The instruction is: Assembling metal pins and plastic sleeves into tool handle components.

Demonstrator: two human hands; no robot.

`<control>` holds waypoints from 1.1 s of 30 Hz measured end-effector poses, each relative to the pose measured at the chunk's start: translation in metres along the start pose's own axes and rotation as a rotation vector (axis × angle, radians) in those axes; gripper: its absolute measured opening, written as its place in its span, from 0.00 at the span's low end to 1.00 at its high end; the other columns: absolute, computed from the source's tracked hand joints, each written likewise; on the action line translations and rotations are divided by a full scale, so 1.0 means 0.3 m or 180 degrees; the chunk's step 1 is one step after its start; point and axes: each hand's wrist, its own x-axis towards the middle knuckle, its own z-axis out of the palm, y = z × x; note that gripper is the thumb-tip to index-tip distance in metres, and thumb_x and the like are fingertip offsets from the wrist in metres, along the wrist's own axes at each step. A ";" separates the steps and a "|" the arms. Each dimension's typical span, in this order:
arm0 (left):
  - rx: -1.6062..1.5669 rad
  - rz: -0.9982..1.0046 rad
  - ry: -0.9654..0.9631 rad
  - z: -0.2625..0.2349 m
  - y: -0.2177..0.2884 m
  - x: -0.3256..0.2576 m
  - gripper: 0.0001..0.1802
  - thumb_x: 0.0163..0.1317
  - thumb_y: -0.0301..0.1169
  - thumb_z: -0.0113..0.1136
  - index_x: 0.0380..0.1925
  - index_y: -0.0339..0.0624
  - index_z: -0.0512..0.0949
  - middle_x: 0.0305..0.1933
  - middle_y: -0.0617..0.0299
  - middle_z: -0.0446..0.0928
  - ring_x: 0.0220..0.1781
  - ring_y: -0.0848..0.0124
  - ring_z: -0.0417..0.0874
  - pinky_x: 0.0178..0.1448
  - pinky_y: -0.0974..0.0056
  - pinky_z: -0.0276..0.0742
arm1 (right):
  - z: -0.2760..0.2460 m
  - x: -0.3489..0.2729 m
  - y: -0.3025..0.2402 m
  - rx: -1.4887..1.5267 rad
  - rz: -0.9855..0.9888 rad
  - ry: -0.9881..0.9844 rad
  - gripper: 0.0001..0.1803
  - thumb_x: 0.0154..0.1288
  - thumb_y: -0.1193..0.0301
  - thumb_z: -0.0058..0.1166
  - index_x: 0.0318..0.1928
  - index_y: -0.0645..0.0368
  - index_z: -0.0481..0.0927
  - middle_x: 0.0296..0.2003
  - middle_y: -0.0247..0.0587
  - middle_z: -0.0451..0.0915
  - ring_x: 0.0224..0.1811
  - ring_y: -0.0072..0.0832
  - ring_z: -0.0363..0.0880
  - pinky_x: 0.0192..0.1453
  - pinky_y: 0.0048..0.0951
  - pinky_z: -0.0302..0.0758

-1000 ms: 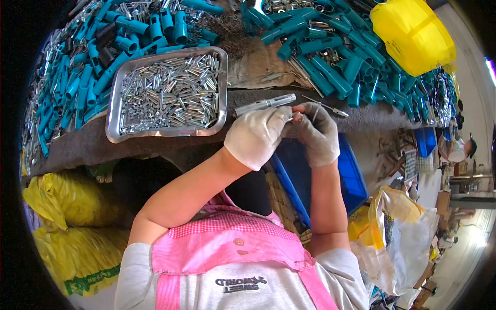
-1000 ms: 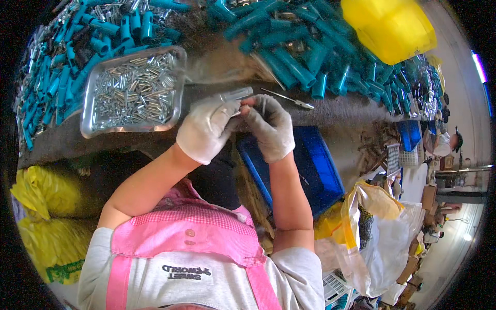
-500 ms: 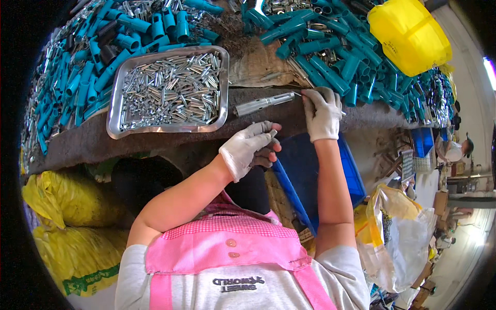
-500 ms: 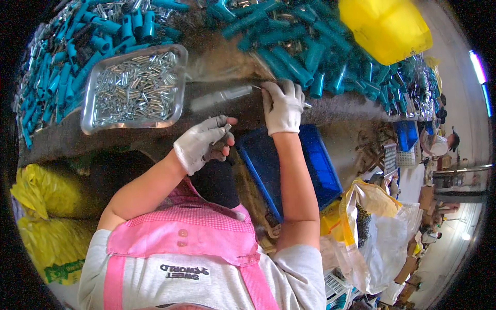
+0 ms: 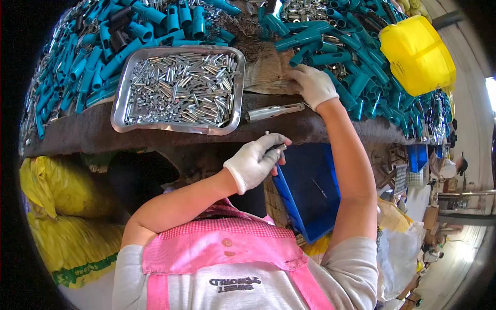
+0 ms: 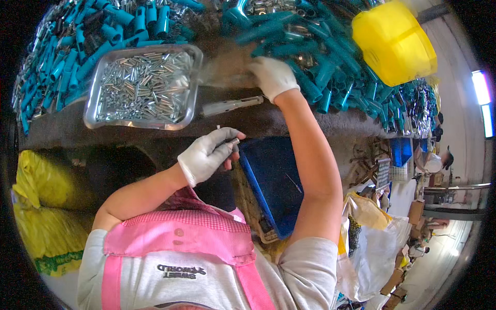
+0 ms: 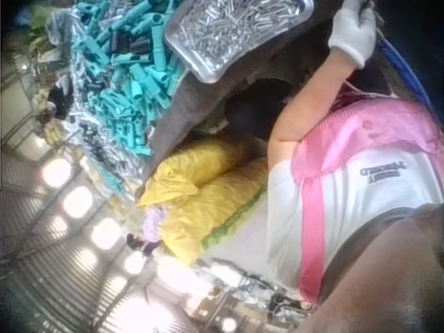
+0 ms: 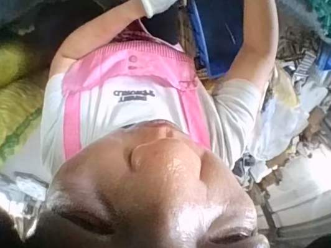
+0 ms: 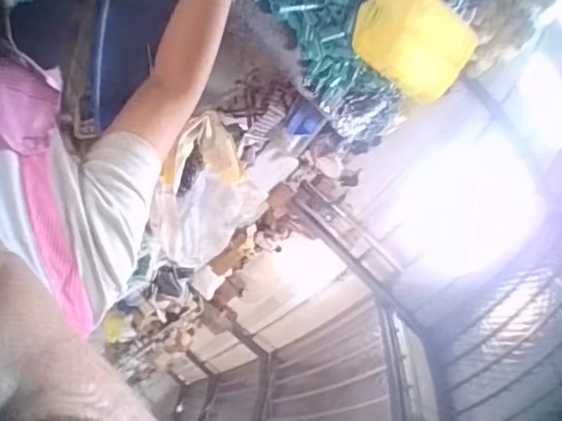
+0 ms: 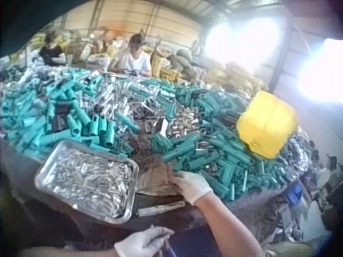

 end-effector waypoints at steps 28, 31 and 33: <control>0.4192 0.2873 0.2025 0.036 -0.026 0.281 0.09 0.50 0.30 0.51 0.32 0.45 0.76 0.38 0.64 0.74 0.53 0.63 0.69 0.59 0.58 0.64 | 0.059 -0.351 -0.157 0.8060 0.1014 0.2754 0.12 0.64 0.78 0.48 0.47 0.67 0.69 0.40 0.43 0.74 0.39 0.26 0.76 0.46 0.22 0.79; 0.4317 0.3029 0.1722 0.006 -0.034 0.288 0.08 0.49 0.30 0.51 0.31 0.46 0.76 0.37 0.65 0.74 0.52 0.64 0.69 0.58 0.58 0.65 | 0.011 -0.409 -0.107 0.7440 0.1099 0.2960 0.11 0.63 0.77 0.51 0.46 0.66 0.71 0.37 0.42 0.75 0.37 0.24 0.76 0.43 0.20 0.79; 0.4305 0.3039 0.1725 -0.005 -0.039 0.279 0.08 0.48 0.30 0.52 0.30 0.47 0.76 0.36 0.65 0.74 0.51 0.64 0.70 0.57 0.58 0.65 | -0.008 -0.486 -0.001 0.6657 0.1753 0.3051 0.11 0.61 0.77 0.53 0.44 0.66 0.73 0.36 0.42 0.76 0.35 0.23 0.75 0.42 0.20 0.78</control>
